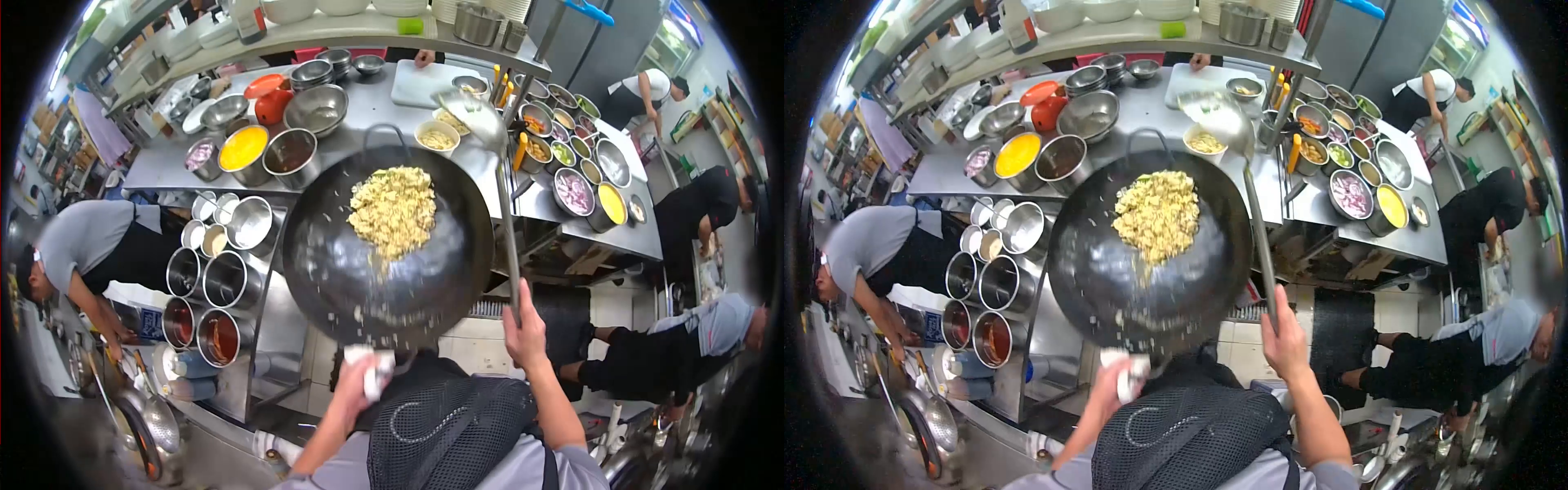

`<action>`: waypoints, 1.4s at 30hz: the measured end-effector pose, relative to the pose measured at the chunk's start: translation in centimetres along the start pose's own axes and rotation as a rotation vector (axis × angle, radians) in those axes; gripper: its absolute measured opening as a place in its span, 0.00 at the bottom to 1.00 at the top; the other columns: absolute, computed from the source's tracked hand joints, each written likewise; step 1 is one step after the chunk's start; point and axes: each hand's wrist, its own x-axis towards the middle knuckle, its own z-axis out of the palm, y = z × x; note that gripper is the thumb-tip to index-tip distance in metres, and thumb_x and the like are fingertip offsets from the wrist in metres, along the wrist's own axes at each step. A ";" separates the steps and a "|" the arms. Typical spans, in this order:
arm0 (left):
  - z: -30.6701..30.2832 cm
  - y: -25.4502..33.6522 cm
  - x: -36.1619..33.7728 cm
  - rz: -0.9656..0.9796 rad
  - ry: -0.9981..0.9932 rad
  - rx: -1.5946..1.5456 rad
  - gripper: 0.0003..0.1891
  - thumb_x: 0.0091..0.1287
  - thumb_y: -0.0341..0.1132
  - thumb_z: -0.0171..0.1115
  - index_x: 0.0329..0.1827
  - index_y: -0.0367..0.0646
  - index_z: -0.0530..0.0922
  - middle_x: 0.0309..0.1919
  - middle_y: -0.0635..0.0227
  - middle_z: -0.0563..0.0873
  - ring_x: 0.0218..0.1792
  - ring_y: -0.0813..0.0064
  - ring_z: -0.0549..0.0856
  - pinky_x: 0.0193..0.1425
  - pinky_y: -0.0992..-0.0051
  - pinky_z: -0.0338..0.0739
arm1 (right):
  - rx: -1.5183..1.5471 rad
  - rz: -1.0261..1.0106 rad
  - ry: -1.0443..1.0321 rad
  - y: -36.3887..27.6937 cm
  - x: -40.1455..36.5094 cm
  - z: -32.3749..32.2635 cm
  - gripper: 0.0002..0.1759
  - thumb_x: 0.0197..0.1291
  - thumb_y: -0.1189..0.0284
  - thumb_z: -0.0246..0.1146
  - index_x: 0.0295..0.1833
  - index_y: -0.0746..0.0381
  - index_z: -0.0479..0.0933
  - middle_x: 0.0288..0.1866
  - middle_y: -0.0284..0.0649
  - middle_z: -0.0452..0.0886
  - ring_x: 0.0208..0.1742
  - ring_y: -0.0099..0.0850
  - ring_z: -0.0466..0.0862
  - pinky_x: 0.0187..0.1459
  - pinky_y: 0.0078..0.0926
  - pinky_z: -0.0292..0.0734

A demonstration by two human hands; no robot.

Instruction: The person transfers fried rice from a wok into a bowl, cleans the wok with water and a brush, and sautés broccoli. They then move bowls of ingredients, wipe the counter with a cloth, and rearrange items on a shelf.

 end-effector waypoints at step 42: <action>0.2 -7.1 1.0 0.210 0.136 0.056 0.08 0.63 0.27 0.60 0.44 0.41 0.76 0.31 0.67 0.82 0.26 0.75 0.84 0.24 0.75 0.80 | 1.258 1.226 -0.930 -2.9 2.0 -1.4 0.31 0.71 0.70 0.56 0.77 0.56 0.58 0.27 0.33 0.72 0.14 0.14 0.64 0.12 0.13 0.61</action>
